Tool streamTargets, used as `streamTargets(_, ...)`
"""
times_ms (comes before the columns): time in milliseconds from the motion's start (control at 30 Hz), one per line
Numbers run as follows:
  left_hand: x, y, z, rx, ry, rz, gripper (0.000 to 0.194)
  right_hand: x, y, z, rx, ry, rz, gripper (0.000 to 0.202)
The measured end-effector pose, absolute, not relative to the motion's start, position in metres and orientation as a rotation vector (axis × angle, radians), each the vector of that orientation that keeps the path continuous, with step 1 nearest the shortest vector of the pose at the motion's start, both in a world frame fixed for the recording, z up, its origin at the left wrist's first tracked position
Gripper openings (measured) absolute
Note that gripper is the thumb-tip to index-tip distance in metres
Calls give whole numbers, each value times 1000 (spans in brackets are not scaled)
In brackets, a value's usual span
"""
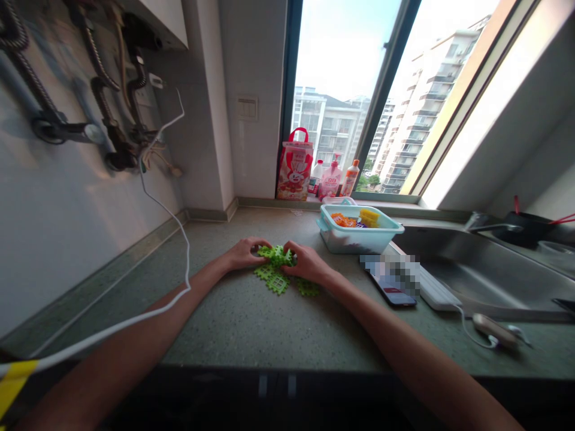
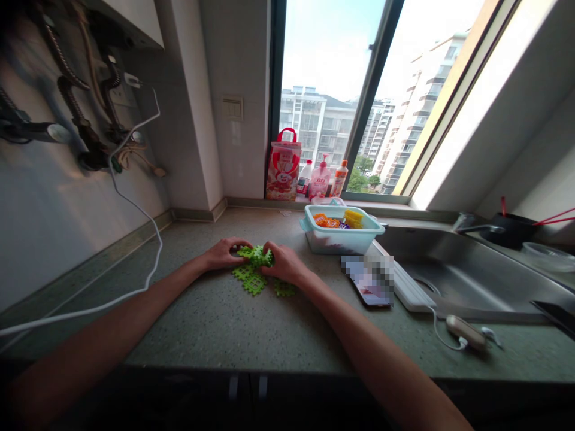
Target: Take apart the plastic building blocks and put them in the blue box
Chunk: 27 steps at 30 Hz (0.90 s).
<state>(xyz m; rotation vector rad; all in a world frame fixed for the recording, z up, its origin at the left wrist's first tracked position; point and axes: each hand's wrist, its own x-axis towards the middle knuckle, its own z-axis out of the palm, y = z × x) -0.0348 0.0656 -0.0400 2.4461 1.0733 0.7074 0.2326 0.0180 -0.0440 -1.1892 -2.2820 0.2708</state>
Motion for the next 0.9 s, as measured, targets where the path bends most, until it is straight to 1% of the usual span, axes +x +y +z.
streamTargets(267, -35, 65, -42, 2449, 1057, 695, 43, 244, 13, -32, -1190, -2395, 164, 38)
streamTargets(500, -36, 61, -41, 2391, 1060, 724, 48, 263, 13, -31, -1214, -2381, 138, 40)
streamTargets(633, -36, 59, -39, 2413, 1060, 737, 49, 269, 15, -28, -1236, -2277, 101, 39)
streamTargets(733, -36, 58, -38, 2429, 1028, 732, 51, 272, 18, -25, -1218, -2108, 168, 38)
streamTargets(900, -38, 57, -37, 2407, 984, 766, 60, 271, 25, -28, -1116, -1843, 414, 36)
